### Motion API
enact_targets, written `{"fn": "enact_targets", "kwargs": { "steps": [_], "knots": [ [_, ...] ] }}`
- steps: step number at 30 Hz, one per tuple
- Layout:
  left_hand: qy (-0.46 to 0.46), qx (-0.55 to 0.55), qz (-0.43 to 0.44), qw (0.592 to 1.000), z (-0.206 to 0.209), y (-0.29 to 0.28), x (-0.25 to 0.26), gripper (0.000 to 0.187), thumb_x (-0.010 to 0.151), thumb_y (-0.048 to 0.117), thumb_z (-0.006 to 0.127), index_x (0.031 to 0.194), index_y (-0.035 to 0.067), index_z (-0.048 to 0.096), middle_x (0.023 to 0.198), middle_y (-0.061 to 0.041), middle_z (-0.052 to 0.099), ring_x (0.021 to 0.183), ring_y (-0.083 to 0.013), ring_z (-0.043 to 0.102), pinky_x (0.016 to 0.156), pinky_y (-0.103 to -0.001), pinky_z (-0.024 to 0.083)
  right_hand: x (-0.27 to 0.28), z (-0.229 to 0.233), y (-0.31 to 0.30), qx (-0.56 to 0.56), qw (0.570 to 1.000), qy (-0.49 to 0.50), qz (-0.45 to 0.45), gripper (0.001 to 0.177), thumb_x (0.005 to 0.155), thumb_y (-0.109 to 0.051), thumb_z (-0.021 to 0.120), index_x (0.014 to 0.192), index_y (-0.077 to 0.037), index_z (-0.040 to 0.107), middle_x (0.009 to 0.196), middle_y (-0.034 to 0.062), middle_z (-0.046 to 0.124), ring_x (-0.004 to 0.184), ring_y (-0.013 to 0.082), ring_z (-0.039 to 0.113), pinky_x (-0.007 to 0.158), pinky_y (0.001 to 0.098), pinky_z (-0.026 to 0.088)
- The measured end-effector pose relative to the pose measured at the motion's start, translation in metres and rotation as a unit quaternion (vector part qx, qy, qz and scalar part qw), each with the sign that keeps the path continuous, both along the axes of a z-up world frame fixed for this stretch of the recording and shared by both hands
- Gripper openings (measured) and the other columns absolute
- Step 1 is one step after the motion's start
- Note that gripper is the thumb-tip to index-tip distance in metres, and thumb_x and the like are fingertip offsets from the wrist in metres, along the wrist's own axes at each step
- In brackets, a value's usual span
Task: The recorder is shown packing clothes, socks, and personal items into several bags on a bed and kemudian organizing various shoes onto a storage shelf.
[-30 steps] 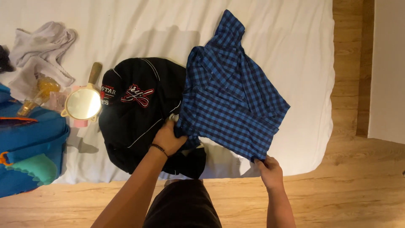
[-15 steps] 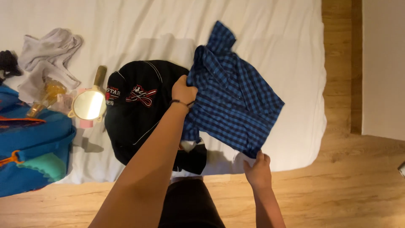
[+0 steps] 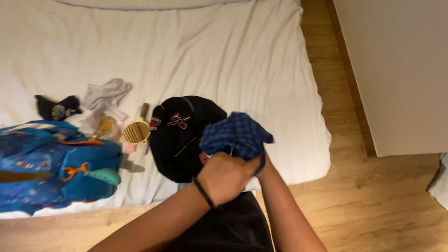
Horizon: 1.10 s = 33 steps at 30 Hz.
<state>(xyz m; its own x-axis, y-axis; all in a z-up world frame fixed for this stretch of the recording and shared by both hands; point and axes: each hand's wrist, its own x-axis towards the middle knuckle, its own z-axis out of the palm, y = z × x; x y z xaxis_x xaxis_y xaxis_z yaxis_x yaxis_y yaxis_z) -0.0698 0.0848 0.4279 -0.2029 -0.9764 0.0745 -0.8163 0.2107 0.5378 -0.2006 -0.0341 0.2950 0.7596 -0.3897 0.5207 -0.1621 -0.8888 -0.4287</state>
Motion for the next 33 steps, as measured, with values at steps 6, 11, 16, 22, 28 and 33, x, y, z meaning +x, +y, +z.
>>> {"fn": "enact_targets", "kwargs": {
  "steps": [6, 11, 16, 22, 28, 33],
  "knots": [
    [0.042, -0.064, -0.096, 0.992, 0.002, 0.037, 0.010, 0.044, 0.080, 0.019, 0.065, 0.123, 0.012, 0.070, 0.097, -0.009, 0.066, 0.093, -0.0297, 0.066, 0.084, -0.043, 0.051, 0.025, 0.158, 0.005, -0.028, 0.996, 0.012, 0.078, 0.036, 0.092, -0.026, 0.055, 0.119, -0.009, 0.072, 0.125, 0.0098, 0.072, 0.121, 0.0279, 0.064, 0.107, 0.0469, 0.041],
    [0.118, 0.030, -0.079, 0.989, 0.007, 0.029, 0.005, 0.037, 0.093, 0.020, 0.063, 0.129, 0.012, 0.068, 0.110, -0.010, 0.064, 0.098, -0.0331, 0.065, 0.085, -0.044, 0.053, -0.013, 0.121, -0.036, -0.073, 0.996, 0.013, 0.044, 0.037, 0.095, -0.023, 0.054, 0.124, -0.004, 0.066, 0.128, 0.0150, 0.068, 0.124, 0.0319, 0.062, 0.110, 0.0479, 0.043],
    [0.151, 0.001, -0.036, 0.988, 0.026, 0.011, -0.011, 0.039, 0.093, 0.017, 0.060, 0.130, 0.009, 0.066, 0.114, -0.014, 0.064, 0.097, -0.0369, 0.064, 0.082, -0.047, 0.053, -0.052, 0.057, -0.088, -0.119, 0.993, 0.005, 0.014, 0.039, 0.098, -0.021, 0.053, 0.130, 0.000, 0.060, 0.131, 0.0201, 0.065, 0.127, 0.0358, 0.060, 0.113, 0.0489, 0.044],
    [0.195, 0.038, -0.065, 0.978, 0.037, -0.008, -0.041, 0.032, 0.101, 0.026, 0.056, 0.125, 0.010, 0.069, 0.101, -0.013, 0.071, 0.095, -0.0353, 0.068, 0.084, -0.045, 0.053, -0.094, 0.005, -0.139, -0.168, 0.985, -0.004, -0.033, 0.041, 0.102, -0.018, 0.051, 0.137, 0.004, 0.054, 0.134, 0.0261, 0.060, 0.130, 0.0404, 0.057, 0.116, 0.0502, 0.046],
    [0.236, -0.036, -0.062, 0.969, 0.029, -0.022, -0.052, 0.029, 0.103, 0.026, 0.061, 0.123, 0.007, 0.068, 0.114, -0.017, 0.074, 0.103, -0.0377, 0.069, 0.089, -0.043, 0.055, -0.076, 0.027, -0.141, 0.622, 0.690, -0.351, -0.113, 0.039, 0.097, -0.020, 0.060, 0.130, 0.000, 0.060, 0.121, 0.0232, 0.063, 0.110, 0.0333, 0.065, 0.101, 0.0421, 0.052],
    [0.206, -0.058, 0.231, 0.949, 0.009, -0.055, 0.012, 0.025, 0.096, 0.024, 0.062, 0.109, 0.006, 0.073, 0.097, -0.020, 0.073, 0.089, -0.0359, 0.072, 0.077, -0.041, 0.056, -0.090, 0.050, -0.068, -0.009, 0.979, 0.058, 0.196, 0.029, 0.099, -0.005, 0.056, 0.128, 0.000, 0.063, 0.125, 0.0148, 0.066, 0.113, 0.0266, 0.063, 0.097, 0.0360, 0.052]
  ]
}}
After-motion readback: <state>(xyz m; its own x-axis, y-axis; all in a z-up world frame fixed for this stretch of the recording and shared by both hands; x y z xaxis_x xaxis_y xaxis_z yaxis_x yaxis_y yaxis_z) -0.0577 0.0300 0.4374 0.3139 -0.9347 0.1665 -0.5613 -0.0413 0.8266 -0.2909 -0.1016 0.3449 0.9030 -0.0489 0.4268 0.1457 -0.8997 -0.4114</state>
